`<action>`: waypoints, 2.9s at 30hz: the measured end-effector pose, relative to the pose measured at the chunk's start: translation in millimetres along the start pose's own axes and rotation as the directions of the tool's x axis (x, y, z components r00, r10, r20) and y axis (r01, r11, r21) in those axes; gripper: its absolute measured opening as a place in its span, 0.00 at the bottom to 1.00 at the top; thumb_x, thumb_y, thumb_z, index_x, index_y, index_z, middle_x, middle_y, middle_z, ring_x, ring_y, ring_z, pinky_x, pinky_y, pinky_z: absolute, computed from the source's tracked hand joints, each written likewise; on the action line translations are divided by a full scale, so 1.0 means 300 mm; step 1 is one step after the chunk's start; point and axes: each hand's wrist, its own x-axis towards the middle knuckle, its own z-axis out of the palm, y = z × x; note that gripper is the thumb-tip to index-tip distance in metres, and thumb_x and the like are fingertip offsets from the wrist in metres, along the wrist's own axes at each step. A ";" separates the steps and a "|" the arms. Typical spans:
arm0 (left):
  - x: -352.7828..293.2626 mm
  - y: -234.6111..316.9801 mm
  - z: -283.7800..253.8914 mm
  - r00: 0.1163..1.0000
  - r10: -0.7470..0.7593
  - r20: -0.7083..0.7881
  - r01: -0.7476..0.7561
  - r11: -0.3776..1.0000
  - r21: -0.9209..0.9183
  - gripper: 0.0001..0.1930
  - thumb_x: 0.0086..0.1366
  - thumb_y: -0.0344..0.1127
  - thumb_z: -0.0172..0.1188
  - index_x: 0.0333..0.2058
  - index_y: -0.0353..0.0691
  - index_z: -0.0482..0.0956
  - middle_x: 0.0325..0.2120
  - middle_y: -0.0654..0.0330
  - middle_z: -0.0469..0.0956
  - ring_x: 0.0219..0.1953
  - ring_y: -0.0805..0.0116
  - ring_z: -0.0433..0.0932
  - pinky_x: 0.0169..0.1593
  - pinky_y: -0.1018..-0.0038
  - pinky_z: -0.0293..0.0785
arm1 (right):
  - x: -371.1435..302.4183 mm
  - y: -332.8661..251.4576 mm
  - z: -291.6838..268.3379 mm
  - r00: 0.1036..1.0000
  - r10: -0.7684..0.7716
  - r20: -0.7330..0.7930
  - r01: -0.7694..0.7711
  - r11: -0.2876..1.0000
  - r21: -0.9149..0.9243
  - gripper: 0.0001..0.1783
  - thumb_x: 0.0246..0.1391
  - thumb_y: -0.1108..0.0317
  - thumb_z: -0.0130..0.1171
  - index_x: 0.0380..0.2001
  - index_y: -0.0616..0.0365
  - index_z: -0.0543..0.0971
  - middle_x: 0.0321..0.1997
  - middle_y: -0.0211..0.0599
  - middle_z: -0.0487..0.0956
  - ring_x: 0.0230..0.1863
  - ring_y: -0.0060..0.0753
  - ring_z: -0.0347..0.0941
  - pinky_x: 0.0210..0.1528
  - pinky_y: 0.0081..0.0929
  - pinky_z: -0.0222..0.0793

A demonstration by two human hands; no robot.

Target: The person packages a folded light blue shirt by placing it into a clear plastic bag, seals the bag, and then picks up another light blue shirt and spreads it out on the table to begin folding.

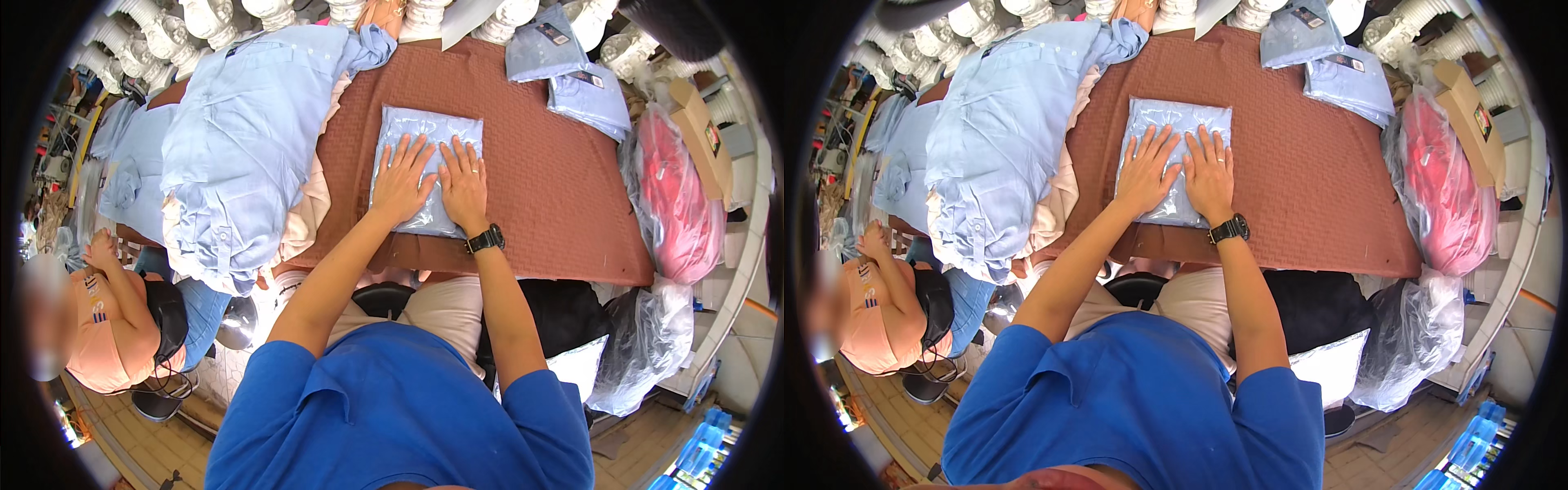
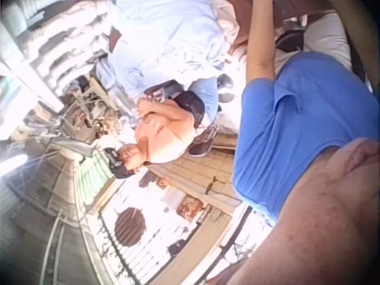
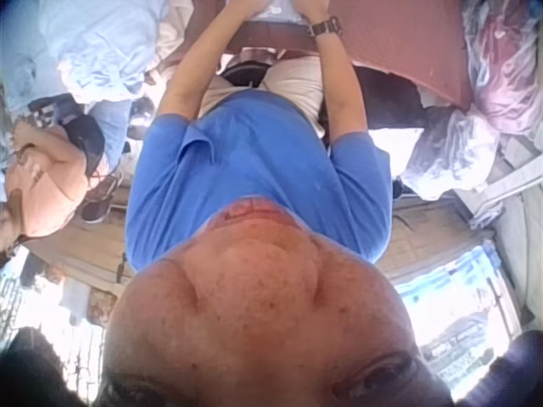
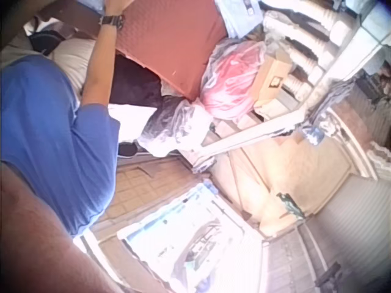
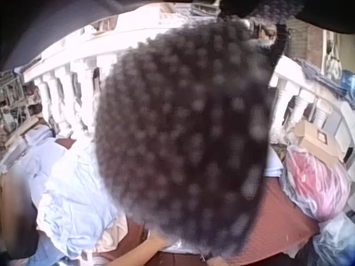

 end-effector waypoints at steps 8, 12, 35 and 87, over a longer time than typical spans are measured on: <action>-0.002 0.001 0.011 1.000 0.007 -0.006 -0.006 1.000 0.016 0.30 0.71 0.49 0.51 0.69 0.50 0.63 0.72 0.60 0.56 0.75 0.53 0.48 0.74 0.46 0.41 | -0.005 0.002 -0.005 1.000 -0.005 -0.001 0.005 1.000 -0.021 0.26 0.71 0.54 0.41 0.69 0.44 0.67 0.77 0.36 0.58 0.78 0.49 0.49 0.75 0.56 0.45; -0.005 0.001 0.011 1.000 0.008 -0.014 -0.008 1.000 0.017 0.30 0.71 0.49 0.51 0.69 0.50 0.63 0.72 0.60 0.56 0.75 0.53 0.49 0.74 0.46 0.41 | -0.007 -0.002 -0.006 1.000 0.003 -0.003 -0.003 1.000 -0.010 0.26 0.71 0.54 0.41 0.68 0.44 0.67 0.77 0.36 0.58 0.77 0.50 0.49 0.75 0.56 0.45; 0.179 -0.091 0.084 0.993 -0.114 0.002 0.114 0.990 0.079 0.27 0.77 0.54 0.37 0.71 0.59 0.60 0.75 0.61 0.49 0.76 0.51 0.43 0.74 0.44 0.39 | 0.157 0.025 0.074 0.998 0.046 -0.047 -0.047 0.999 -0.014 0.27 0.70 0.52 0.43 0.69 0.45 0.67 0.77 0.36 0.58 0.77 0.49 0.50 0.75 0.57 0.43; -0.062 -0.006 -0.008 0.999 0.048 0.006 -0.048 0.998 -0.044 0.28 0.74 0.51 0.47 0.69 0.55 0.63 0.73 0.58 0.55 0.75 0.45 0.47 0.73 0.43 0.42 | -0.049 -0.019 -0.037 0.998 -0.064 -0.018 0.065 0.996 0.064 0.27 0.70 0.54 0.46 0.69 0.46 0.67 0.77 0.42 0.58 0.76 0.55 0.51 0.74 0.59 0.45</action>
